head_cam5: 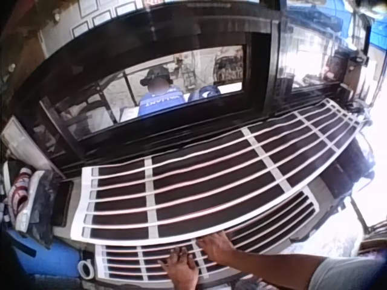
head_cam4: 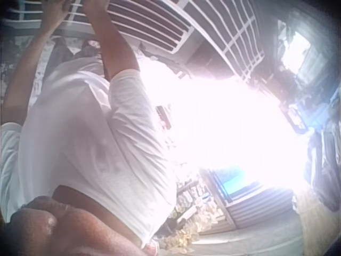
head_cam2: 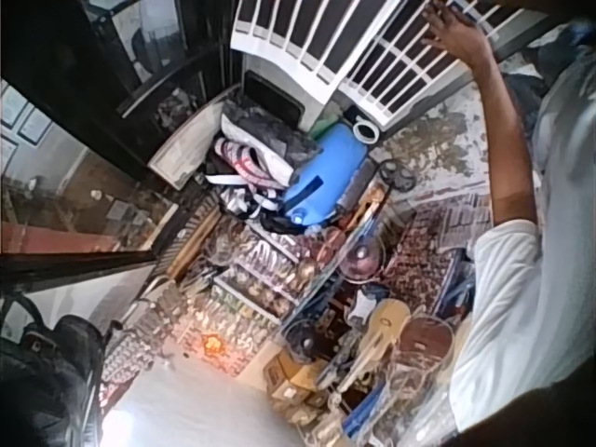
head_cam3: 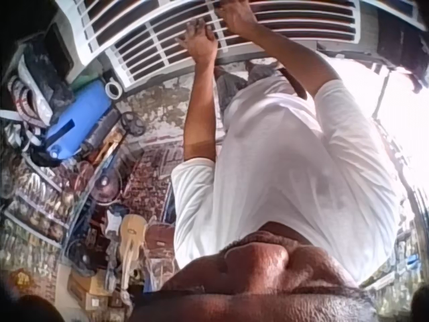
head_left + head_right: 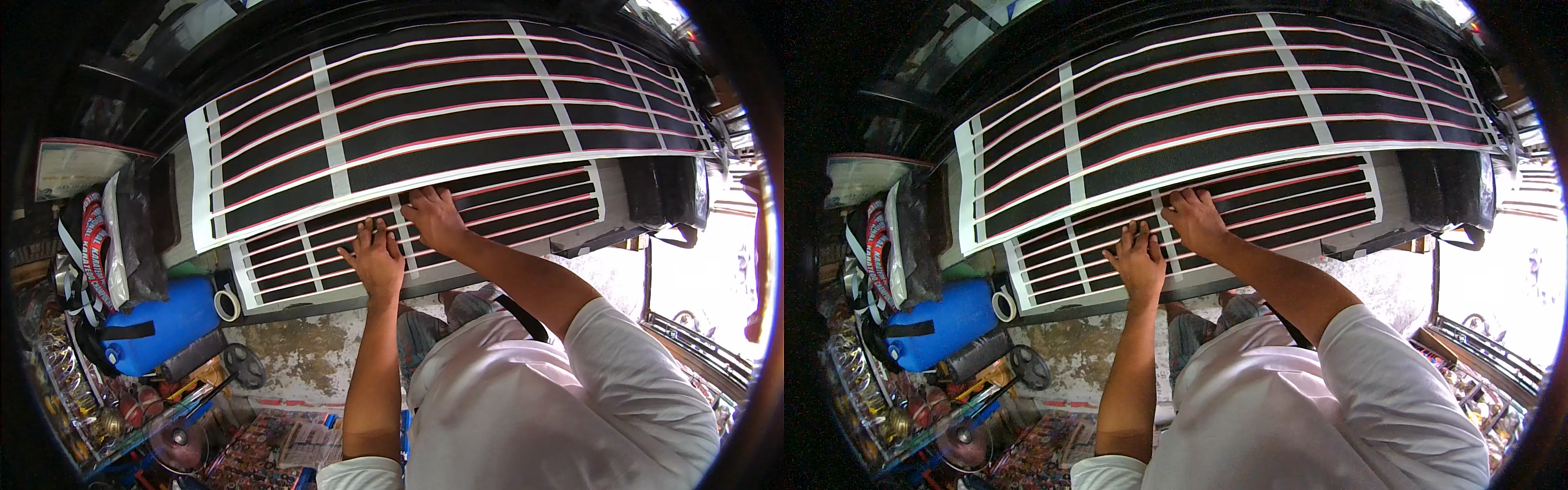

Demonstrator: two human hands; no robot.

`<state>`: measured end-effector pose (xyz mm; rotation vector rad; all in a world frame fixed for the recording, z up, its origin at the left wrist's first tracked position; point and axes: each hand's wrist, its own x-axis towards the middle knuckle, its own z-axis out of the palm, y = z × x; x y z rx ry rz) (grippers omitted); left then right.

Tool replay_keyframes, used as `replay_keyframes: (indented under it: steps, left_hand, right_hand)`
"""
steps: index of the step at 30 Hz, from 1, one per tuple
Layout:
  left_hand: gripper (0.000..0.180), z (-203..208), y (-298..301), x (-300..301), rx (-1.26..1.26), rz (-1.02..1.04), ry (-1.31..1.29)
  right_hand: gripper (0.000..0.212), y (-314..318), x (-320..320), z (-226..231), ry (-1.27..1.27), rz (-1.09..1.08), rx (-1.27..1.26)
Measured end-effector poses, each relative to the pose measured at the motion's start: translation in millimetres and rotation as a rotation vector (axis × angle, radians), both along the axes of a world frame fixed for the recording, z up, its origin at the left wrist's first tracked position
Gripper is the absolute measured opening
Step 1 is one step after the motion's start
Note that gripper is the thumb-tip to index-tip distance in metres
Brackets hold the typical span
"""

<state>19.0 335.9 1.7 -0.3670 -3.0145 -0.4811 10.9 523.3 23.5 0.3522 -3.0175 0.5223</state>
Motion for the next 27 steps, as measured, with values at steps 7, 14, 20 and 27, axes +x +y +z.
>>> replay_keyframes:
  steps: [7, 14, 20, 27]
  left_hand:
    - [0.038, -0.9, 0.2, -0.4, 0.007, 0.010, -0.050]
    - [0.040, -0.4, -1.9, -0.4, 0.026, -0.012, -0.050]
    - [0.040, 0.6, -1.9, 0.2, 0.039, -0.014, -0.038]
    - [0.041, 0.9, -2.3, 2.3, 0.015, -0.009, -0.067]
  right_hand:
    - [0.056, 3.9, 37.9, -6.1, 0.071, 0.103, 0.168]
    - [0.062, 2.7, 47.3, 8.1, -0.026, 0.046, 0.062]
    - [0.063, 7.3, 56.3, 5.6, -0.089, 0.030, -0.028]
    - [0.065, 12.5, 58.0, 5.7, -0.102, 0.032, -0.031]
